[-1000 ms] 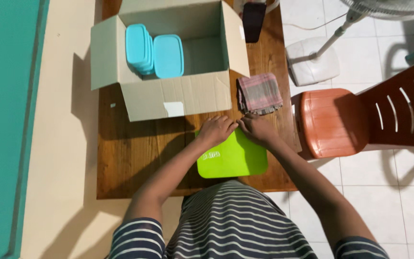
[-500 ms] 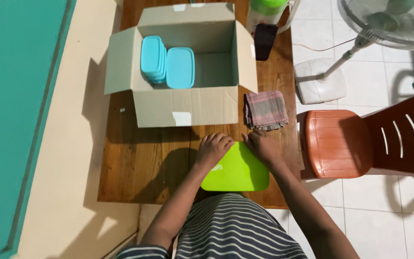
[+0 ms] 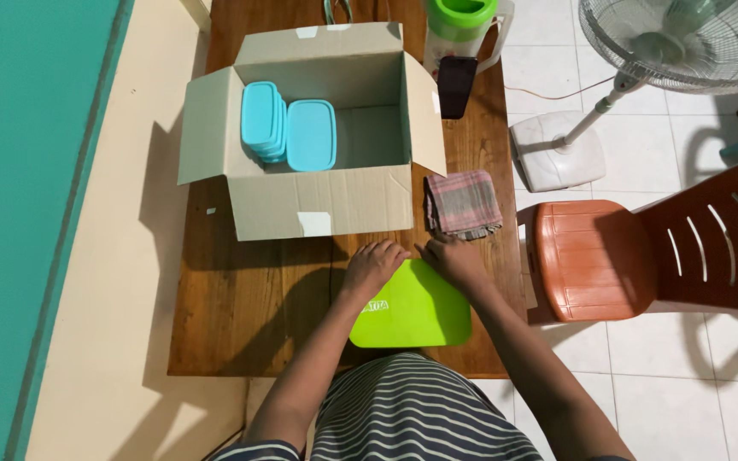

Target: The person opens a cardboard box and places several plastic containers with lids inside. They handle clear and green containers, aligning lids and stacking them before closing the box flaps.

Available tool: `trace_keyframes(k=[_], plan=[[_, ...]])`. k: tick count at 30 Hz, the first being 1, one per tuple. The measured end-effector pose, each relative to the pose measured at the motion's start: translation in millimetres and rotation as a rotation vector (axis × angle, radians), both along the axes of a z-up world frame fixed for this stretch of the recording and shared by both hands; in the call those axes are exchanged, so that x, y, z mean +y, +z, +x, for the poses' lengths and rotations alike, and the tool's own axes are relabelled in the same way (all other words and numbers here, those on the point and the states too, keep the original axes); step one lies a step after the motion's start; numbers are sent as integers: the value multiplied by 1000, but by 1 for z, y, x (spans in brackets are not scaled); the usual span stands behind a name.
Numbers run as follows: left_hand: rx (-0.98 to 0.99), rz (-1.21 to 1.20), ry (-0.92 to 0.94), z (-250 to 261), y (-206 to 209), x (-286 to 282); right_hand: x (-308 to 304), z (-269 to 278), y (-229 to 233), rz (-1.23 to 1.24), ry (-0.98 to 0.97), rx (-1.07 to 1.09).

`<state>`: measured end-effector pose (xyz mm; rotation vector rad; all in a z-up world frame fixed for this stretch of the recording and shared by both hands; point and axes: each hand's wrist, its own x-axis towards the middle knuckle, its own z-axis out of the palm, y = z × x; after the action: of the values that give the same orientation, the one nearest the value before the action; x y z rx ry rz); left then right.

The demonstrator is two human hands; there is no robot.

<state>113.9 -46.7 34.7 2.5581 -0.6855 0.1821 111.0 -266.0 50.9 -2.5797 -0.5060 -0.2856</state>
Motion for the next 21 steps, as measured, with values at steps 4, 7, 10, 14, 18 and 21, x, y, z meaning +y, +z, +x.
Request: trace_keyframes(k=[4,7,10,14,18,21], plan=[[44,31,-3,-1,1,-1,4,-6,11,-85,-30,-30],[66,51,-5,-4,7,-3,6,-8,15,-90,-54,48],[51,31,-3,-9,12,-2,7,-7,13,-96,-91,75],[65,40,-8,-9,11,-5,5,-3,6,-141,-120,129],[79,42,7,-9,5,-7,6,-3,-3,-88,-144,115],[65,31,13,-7,1,-8,3,-2,-8,-47,-101,118]])
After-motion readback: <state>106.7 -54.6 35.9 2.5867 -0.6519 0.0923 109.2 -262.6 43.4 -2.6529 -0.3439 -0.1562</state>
